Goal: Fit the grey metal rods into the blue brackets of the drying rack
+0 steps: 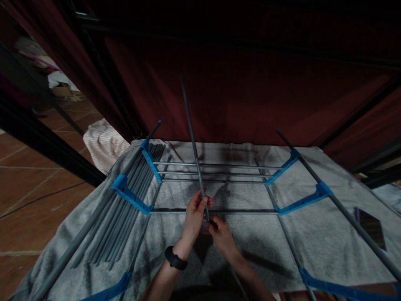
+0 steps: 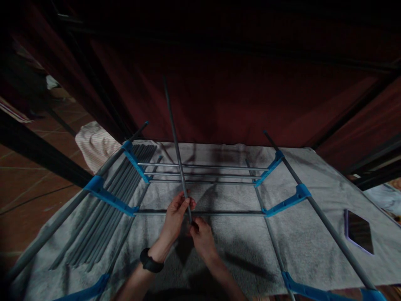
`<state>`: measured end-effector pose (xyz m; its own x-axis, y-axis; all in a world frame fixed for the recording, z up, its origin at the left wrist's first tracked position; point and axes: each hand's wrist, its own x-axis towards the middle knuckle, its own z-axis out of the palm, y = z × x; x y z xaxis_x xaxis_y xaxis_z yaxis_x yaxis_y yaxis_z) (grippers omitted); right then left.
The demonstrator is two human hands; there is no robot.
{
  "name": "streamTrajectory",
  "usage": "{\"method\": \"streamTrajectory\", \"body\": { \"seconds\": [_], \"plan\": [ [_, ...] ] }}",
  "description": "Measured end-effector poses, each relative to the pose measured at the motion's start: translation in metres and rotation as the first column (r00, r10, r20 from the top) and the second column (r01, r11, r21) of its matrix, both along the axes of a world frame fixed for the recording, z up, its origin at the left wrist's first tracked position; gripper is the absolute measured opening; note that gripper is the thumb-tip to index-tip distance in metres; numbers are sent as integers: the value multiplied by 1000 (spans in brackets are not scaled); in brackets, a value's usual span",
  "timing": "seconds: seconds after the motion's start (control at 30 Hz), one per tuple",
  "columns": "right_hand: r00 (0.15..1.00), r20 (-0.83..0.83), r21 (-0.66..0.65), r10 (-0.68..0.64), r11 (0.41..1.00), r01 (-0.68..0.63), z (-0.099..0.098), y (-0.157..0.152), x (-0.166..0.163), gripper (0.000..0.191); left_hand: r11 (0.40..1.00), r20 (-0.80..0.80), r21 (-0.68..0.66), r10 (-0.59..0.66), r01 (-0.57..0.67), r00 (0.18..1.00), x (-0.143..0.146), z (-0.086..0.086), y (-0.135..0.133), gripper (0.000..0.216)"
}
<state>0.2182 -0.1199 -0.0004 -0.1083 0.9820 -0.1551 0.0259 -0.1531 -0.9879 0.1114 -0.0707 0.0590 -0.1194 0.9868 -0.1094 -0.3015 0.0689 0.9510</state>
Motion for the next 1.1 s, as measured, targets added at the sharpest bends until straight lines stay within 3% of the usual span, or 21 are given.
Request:
{"method": "streamTrajectory", "body": {
  "seconds": [0.17,0.3,0.43,0.7,0.9,1.1],
  "plan": [
    [1000,18,-2,-10,1000,10,7,4,10,28,996,-68,73,48,-43,996,-5,1,3,43],
    [990,-12,7,-142,990,142,18,20,36,38,980,-234,173,141,-102,962,-23,1,15,33],
    [956,-80,14,-284,958,286,30,45,67,43,952,-441,273,251,-138,861,-39,-1,26,24],
    [892,-175,53,-417,901,431,44,69,108,44,912,-721,409,304,28,623,-76,-19,41,26],
    [813,-280,33,-511,841,540,44,80,117,39,901,-864,402,314,164,393,-98,-35,41,29],
    [730,-428,-22,-533,814,581,41,91,130,38,906,-905,354,269,232,329,-109,-45,42,31]
  ]
}}
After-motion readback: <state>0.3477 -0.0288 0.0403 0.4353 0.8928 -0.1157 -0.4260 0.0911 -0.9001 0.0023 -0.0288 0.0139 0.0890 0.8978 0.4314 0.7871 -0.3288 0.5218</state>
